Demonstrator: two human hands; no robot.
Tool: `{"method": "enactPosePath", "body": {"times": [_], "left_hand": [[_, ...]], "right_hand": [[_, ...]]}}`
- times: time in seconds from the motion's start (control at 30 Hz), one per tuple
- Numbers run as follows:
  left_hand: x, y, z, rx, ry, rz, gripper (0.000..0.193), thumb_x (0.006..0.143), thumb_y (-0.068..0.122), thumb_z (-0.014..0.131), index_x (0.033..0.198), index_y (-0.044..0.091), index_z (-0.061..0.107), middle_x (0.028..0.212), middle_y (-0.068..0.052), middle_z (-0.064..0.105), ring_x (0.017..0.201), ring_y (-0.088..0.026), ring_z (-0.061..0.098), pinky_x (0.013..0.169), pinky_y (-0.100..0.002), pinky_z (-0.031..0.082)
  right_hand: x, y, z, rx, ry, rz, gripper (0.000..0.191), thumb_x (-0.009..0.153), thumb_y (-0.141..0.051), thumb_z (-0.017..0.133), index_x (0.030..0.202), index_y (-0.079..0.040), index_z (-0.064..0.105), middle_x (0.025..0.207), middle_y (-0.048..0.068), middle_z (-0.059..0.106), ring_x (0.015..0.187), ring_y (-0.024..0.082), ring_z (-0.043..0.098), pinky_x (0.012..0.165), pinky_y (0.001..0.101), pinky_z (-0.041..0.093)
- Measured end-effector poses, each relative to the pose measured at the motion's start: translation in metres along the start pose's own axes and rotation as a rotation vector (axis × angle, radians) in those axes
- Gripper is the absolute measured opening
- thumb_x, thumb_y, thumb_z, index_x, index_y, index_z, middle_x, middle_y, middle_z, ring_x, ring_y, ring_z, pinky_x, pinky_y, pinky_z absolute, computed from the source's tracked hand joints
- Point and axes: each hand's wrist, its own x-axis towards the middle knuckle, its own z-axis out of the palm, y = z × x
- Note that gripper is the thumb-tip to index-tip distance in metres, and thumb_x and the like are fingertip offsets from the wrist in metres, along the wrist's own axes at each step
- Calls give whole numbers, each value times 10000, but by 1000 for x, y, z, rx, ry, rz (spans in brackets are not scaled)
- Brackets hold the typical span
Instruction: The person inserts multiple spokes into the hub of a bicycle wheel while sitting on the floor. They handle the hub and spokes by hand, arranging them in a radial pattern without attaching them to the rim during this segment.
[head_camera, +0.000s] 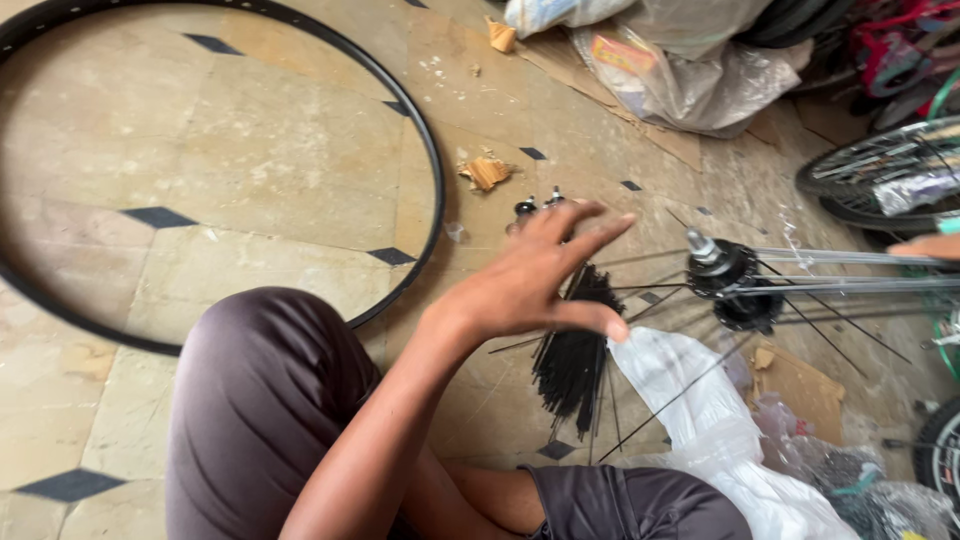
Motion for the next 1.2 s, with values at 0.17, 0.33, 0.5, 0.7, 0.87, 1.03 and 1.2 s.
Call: {"method": "enactPosePath", "body": {"times": [0.17, 0.33, 0.5, 0.7, 0.87, 1.03, 1.2], "left_hand": [[4, 4, 44, -353, -99, -223, 1118, 684, 653, 845, 1546, 66, 441, 1458, -234, 578, 1384, -354, 551, 1181, -434, 420], [-2, -8, 61, -452, -150, -252, 923, 675, 537, 892, 1399, 52, 591, 1375, -153, 653, 1322, -301, 603, 1134, -390, 442], [-7, -16, 72, -629, -382, -452, 814, 641, 485, 872, 1291, 36, 677, 1116, -152, 749, 1073, -303, 708, 999, -388, 550], [-17, -29, 90, -913, -391, -9, 766, 838, 304, 905, 1446, -4, 555, 1336, -50, 619, 1245, -187, 567, 1073, -318, 420], [-19, -27, 98, -1143, -754, -375, 743, 792, 373, 875, 1410, 51, 617, 884, -81, 676, 794, -136, 646, 741, -288, 545], [-6, -36, 76, -494, -429, -248, 553, 805, 470, 848, 1175, 76, 733, 878, -29, 763, 736, -140, 714, 654, -344, 587], [38, -20, -3, 498, -161, -193, 570, 724, 666, 808, 904, 141, 680, 653, -119, 653, 616, -340, 660, 546, -499, 524]], "right_hand": [[5, -5, -25, -51, 13, -13, 714, 775, -379, 927, 1421, -412, 625, 1290, -133, 741, 1236, 83, 693, 1193, 331, 454], [9, -24, -57, -144, 33, -82, 717, 774, -367, 936, 1423, -399, 632, 1293, -125, 741, 1242, 89, 693, 1195, 333, 453], [3, -41, -64, -62, -21, 195, 680, 766, -289, 954, 1368, -422, 668, 1253, -105, 758, 1186, 102, 714, 1180, 330, 490], [-9, -38, -64, -62, 3, 178, 644, 733, -280, 1007, 1298, -431, 737, 1165, -95, 794, 1107, 97, 731, 1084, 328, 559], [-13, -10, -51, 1, 55, 63, 620, 721, -271, 957, 1295, -369, 744, 1088, -51, 799, 989, 128, 743, 939, 326, 591], [-16, 29, -6, 214, 247, 9, 597, 745, -253, 885, 1324, -291, 747, 1040, -8, 805, 895, 152, 752, 820, 306, 604], [-15, 49, 96, 652, 601, -89, 589, 768, -235, 813, 1353, -214, 750, 993, 35, 811, 801, 175, 762, 701, 285, 618]]}}
